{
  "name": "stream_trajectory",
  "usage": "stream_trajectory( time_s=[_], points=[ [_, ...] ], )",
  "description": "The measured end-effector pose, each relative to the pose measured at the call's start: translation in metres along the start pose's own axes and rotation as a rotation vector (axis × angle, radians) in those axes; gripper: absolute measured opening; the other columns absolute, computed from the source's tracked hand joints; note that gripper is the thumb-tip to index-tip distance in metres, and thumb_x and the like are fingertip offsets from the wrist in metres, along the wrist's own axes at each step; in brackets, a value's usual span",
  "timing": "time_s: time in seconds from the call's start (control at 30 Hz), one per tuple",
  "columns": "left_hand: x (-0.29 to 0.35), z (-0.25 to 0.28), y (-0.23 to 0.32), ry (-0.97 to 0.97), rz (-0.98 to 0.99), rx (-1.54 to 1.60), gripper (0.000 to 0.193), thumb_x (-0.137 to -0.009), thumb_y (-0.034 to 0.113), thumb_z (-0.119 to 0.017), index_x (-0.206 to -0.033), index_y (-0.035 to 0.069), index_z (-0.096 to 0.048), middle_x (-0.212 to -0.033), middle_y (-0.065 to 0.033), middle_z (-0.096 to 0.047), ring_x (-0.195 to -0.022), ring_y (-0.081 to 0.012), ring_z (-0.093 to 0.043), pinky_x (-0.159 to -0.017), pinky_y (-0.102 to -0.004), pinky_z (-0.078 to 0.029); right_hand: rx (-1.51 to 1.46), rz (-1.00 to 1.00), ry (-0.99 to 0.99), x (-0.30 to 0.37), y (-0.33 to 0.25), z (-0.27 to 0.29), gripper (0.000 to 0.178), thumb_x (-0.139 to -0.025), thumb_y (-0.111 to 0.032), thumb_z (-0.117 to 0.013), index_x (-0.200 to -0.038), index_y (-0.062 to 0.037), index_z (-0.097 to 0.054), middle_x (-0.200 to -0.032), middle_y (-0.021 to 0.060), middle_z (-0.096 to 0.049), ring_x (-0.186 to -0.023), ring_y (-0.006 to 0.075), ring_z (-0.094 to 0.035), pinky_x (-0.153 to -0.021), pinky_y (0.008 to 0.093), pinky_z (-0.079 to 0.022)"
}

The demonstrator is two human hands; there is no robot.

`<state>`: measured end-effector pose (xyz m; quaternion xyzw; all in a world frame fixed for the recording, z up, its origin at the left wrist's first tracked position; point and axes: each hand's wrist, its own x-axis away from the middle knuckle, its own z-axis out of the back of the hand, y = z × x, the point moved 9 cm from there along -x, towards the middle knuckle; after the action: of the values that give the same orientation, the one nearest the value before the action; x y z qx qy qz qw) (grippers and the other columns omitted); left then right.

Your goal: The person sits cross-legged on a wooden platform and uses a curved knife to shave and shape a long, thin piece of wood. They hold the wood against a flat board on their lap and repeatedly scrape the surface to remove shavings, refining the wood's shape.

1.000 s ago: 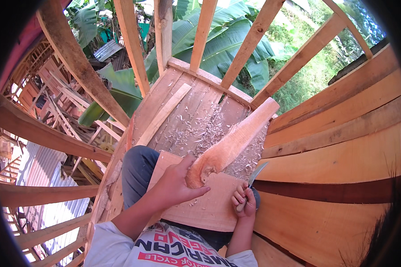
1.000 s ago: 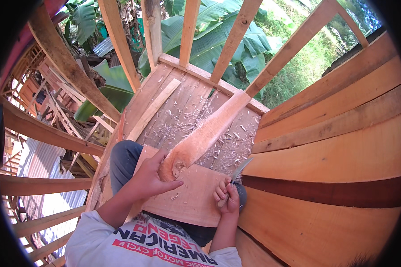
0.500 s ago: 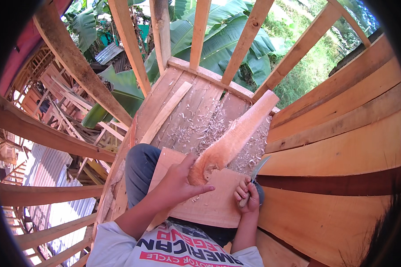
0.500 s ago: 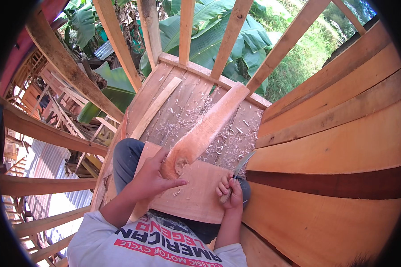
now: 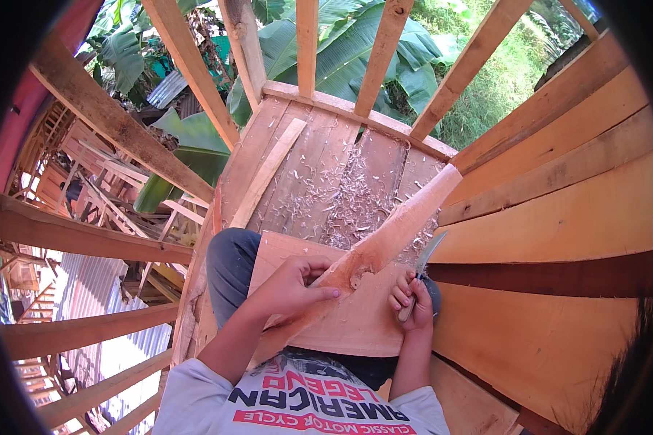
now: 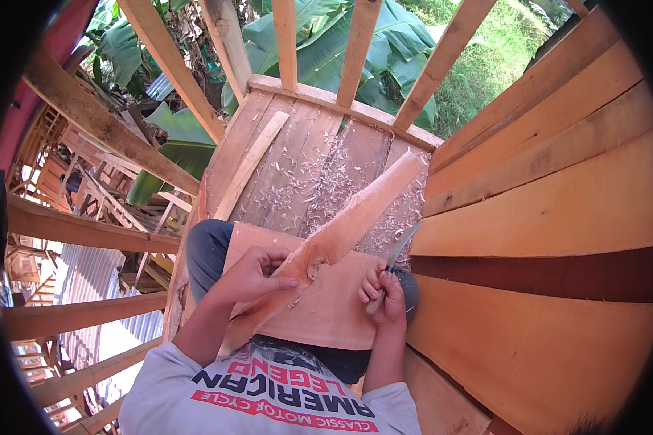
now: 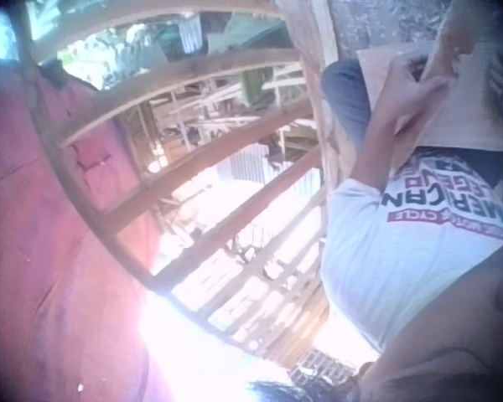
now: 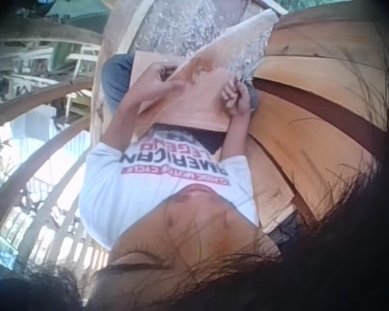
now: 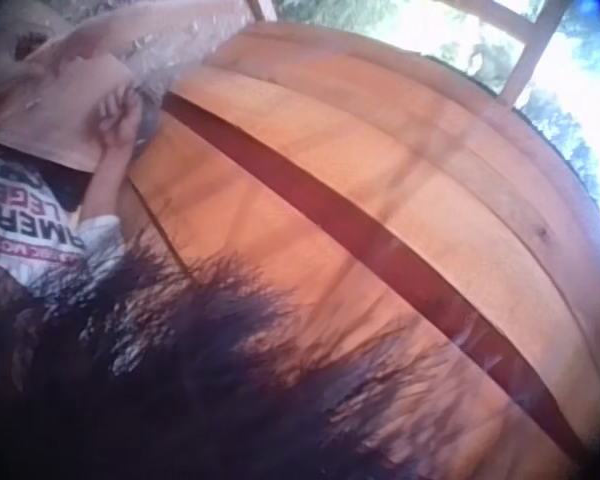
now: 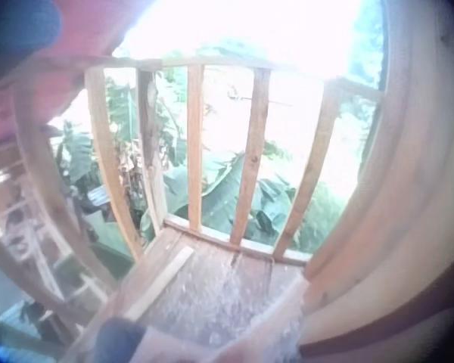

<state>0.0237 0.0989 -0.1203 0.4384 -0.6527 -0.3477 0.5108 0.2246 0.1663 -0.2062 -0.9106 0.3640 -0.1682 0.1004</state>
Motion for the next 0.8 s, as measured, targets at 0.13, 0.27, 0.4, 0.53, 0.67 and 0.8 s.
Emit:
stream_trajectory(
  time_s=[0.13, 0.27, 0.4, 0.53, 0.67, 0.8],
  points=[
    [-0.006, 0.006, -0.010, 0.110, -0.006, -0.013, 0.046, -0.080, 0.008, -0.071, -0.121, -0.002, -0.054, -0.106, -0.0092, -0.065, -0.094, -0.0161, -0.064, -0.083, -0.0266, -0.049, -0.001, 0.019, 0.002, 0.000, -0.001, -0.001, 0.013, -0.094, -0.016, -0.053, -0.104, -0.0109, -0.046, -0.071, 0.0001, -0.040, -0.055, 0.0097, -0.043, -0.052, 0.0282, -0.041],
    [-0.005, -0.015, -0.024, -0.010, 0.158, 0.418, 0.057, -0.082, 0.012, -0.067, -0.132, 0.002, -0.041, -0.107, -0.0145, -0.061, -0.088, -0.0223, -0.066, -0.080, -0.0297, -0.052, 0.005, 0.029, 0.055, 0.001, -0.001, 0.001, 0.015, -0.092, -0.013, -0.054, -0.103, -0.0129, -0.043, -0.071, 0.0009, -0.040, -0.057, 0.0113, -0.044, -0.053, 0.0291, -0.042],
    [-0.003, -0.033, -0.036, -0.203, 0.204, 0.481, 0.058, -0.082, 0.014, -0.065, -0.132, 0.003, -0.038, -0.101, -0.0129, -0.060, -0.079, -0.0188, -0.063, -0.072, -0.0291, -0.052, 0.010, 0.039, 0.015, 0.002, -0.004, 0.000, 0.016, -0.090, -0.011, -0.055, -0.101, -0.0137, -0.044, -0.072, 0.0017, -0.041, -0.059, 0.0128, -0.046, -0.056, 0.0307, -0.043],
    [0.002, -0.043, -0.048, -0.256, 0.286, 0.491, 0.059, -0.081, 0.017, -0.065, -0.131, 0.001, -0.039, -0.089, -0.0065, -0.057, -0.071, -0.0130, -0.056, -0.067, -0.0261, -0.047, 0.013, 0.041, 0.020, 0.000, -0.004, 0.000, 0.015, -0.089, -0.010, -0.055, -0.100, -0.0129, -0.045, -0.072, 0.0019, -0.041, -0.060, 0.0130, -0.046, -0.057, 0.0316, -0.043],
    [0.010, -0.055, -0.048, -0.345, 0.345, 0.593, 0.060, -0.079, 0.024, -0.068, -0.128, 0.000, -0.042, -0.089, -0.0038, -0.053, -0.076, -0.0118, -0.052, -0.071, -0.0245, -0.044, 0.018, 0.053, 0.028, 0.001, -0.005, -0.005, 0.016, -0.085, -0.007, -0.054, -0.098, -0.0122, -0.046, -0.072, 0.0031, -0.042, -0.061, 0.0142, -0.047, -0.059, 0.0323, -0.043],
    [0.015, -0.063, -0.042, -0.449, 0.324, 0.631, 0.062, -0.077, 0.030, -0.071, -0.125, 0.002, -0.044, -0.093, -0.0034, -0.051, -0.083, -0.0118, -0.052, -0.072, -0.0249, -0.046, 0.078, 0.077, 0.003, 0.004, -0.004, -0.009, 0.018, -0.080, -0.003, -0.053, -0.095, -0.0100, -0.045, -0.068, 0.0040, -0.041, -0.056, 0.0151, -0.046, -0.055, 0.0328, -0.042]
  ],
)
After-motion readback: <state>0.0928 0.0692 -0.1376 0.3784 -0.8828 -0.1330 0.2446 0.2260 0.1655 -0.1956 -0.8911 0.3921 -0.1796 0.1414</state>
